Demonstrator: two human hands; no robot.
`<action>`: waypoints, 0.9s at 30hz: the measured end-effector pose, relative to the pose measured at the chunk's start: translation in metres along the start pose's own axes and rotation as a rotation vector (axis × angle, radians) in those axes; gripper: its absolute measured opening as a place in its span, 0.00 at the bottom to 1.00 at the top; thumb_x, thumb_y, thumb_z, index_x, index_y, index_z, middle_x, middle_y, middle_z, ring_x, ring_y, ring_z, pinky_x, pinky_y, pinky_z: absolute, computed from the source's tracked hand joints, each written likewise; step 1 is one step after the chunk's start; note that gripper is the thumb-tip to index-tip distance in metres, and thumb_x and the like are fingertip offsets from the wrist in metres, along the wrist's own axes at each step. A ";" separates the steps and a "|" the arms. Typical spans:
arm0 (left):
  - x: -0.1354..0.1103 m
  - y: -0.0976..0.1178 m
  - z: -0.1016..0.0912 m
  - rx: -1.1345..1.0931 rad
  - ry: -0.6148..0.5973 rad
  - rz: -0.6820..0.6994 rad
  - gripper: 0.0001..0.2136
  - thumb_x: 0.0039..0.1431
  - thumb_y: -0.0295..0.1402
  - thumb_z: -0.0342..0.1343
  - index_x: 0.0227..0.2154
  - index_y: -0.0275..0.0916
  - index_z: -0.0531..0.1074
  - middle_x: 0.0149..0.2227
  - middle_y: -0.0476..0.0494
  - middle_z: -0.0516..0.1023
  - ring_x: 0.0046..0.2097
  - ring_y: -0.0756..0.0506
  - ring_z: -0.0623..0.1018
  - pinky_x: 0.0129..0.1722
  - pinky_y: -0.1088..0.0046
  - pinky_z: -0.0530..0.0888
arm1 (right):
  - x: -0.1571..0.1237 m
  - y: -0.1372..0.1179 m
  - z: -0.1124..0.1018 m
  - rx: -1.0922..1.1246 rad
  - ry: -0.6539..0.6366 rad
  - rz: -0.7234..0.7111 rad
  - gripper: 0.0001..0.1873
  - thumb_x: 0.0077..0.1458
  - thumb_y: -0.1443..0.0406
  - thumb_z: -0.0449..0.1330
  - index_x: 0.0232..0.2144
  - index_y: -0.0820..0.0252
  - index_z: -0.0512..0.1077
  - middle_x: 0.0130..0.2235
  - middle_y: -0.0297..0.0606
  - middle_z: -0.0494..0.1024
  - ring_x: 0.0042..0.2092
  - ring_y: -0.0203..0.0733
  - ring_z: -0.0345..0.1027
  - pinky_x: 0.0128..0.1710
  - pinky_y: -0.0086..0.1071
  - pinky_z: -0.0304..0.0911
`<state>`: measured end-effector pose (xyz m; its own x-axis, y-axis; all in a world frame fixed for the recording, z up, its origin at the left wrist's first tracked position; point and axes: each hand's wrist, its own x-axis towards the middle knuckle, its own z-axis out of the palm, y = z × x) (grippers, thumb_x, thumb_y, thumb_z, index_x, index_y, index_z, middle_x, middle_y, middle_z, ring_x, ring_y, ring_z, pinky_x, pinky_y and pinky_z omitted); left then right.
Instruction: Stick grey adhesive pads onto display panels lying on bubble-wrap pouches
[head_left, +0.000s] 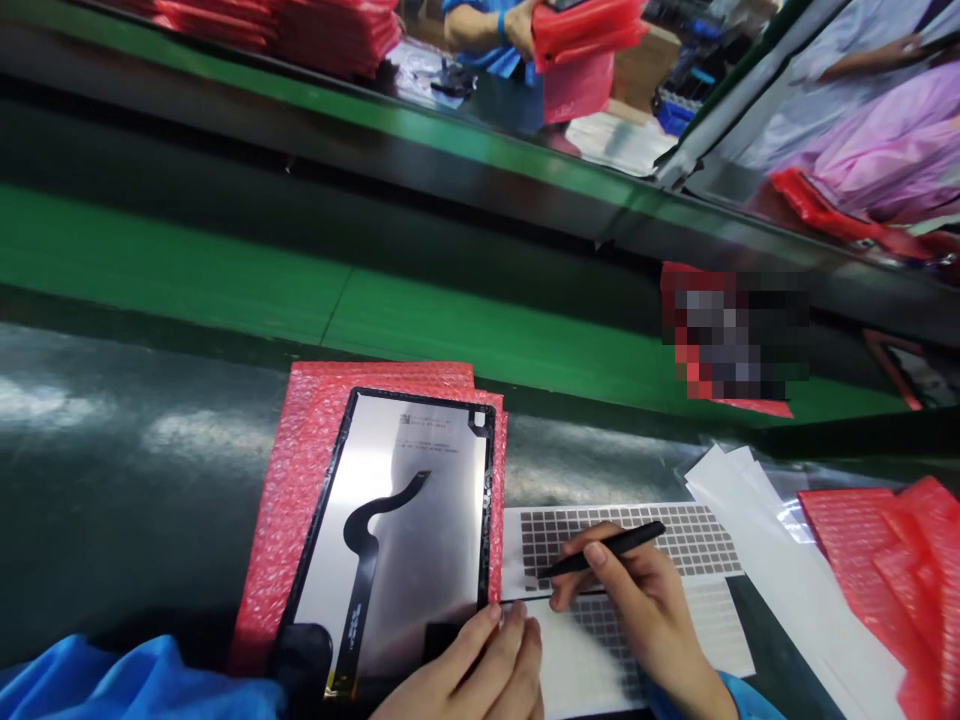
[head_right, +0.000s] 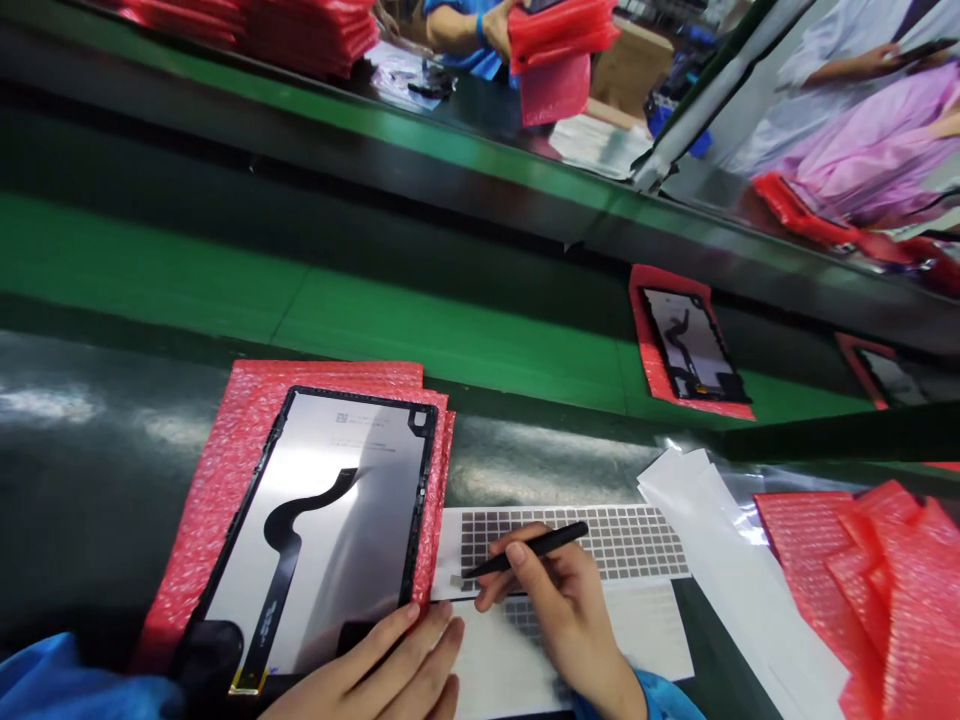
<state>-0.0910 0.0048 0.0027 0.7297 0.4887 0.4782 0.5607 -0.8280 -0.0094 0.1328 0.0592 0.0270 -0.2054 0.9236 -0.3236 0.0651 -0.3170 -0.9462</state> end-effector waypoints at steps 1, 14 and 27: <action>0.003 -0.005 -0.004 -0.010 0.019 -0.012 0.09 0.72 0.32 0.49 0.42 0.42 0.75 0.47 0.52 0.81 0.51 0.47 0.77 0.56 0.68 0.67 | 0.004 -0.004 0.002 0.018 -0.007 -0.021 0.13 0.69 0.56 0.61 0.39 0.58 0.80 0.27 0.39 0.87 0.28 0.41 0.83 0.33 0.28 0.78; -0.005 -0.047 -0.005 -0.001 -0.169 -0.292 0.19 0.74 0.37 0.42 0.57 0.30 0.68 0.39 0.42 0.79 0.38 0.41 0.79 0.32 0.65 0.75 | 0.069 -0.004 0.043 0.290 -0.068 -0.091 0.12 0.69 0.56 0.62 0.38 0.57 0.79 0.26 0.35 0.86 0.25 0.37 0.81 0.31 0.27 0.76; -0.001 -0.052 -0.008 0.030 -0.130 -0.283 0.20 0.76 0.35 0.38 0.54 0.28 0.71 0.37 0.42 0.79 0.36 0.43 0.79 0.32 0.67 0.74 | 0.066 -0.002 0.043 0.280 -0.088 -0.079 0.11 0.71 0.60 0.60 0.39 0.59 0.79 0.29 0.37 0.87 0.29 0.38 0.83 0.33 0.28 0.78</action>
<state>-0.1239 0.0459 0.0096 0.5853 0.7315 0.3497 0.7590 -0.6461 0.0812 0.0771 0.1117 0.0072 -0.2837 0.9295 -0.2356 -0.2242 -0.3032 -0.9262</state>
